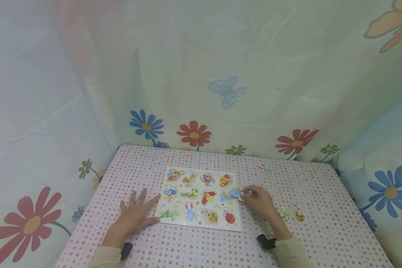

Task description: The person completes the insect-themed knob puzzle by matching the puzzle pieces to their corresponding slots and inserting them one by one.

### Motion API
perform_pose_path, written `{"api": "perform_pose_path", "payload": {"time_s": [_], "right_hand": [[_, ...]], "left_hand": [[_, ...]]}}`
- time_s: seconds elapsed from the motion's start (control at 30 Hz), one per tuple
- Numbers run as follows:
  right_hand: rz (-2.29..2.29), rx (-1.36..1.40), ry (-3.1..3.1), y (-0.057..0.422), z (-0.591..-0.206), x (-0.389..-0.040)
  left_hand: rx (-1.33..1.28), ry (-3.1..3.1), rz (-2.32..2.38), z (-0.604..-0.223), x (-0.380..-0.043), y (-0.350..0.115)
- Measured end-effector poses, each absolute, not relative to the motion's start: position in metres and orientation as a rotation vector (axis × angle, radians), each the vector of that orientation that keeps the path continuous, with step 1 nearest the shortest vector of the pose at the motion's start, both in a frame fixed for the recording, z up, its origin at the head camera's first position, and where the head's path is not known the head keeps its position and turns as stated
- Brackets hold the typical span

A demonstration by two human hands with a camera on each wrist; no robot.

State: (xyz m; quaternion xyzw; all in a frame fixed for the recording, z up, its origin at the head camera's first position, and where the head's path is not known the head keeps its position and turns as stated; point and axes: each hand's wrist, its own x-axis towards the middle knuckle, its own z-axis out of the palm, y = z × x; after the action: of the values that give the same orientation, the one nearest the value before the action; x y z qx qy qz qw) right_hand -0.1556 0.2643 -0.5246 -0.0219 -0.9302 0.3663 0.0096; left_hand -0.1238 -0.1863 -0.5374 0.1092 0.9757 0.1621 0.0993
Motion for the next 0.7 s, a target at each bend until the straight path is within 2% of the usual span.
{"api": "perform_pose_path", "payload": {"time_s": [0.4, 0.7], "right_hand": [[1.152, 0.022, -2.916, 0.241, -0.529, -0.158], [1.225, -0.014, -2.948, 0.230, -0.530, -0.159]], "left_hand": [[0.326, 2.885, 0.482, -0.541, -0.125, -0.188], [0.324, 2.896, 0.516, -0.537, -0.123, -0.187]]}}
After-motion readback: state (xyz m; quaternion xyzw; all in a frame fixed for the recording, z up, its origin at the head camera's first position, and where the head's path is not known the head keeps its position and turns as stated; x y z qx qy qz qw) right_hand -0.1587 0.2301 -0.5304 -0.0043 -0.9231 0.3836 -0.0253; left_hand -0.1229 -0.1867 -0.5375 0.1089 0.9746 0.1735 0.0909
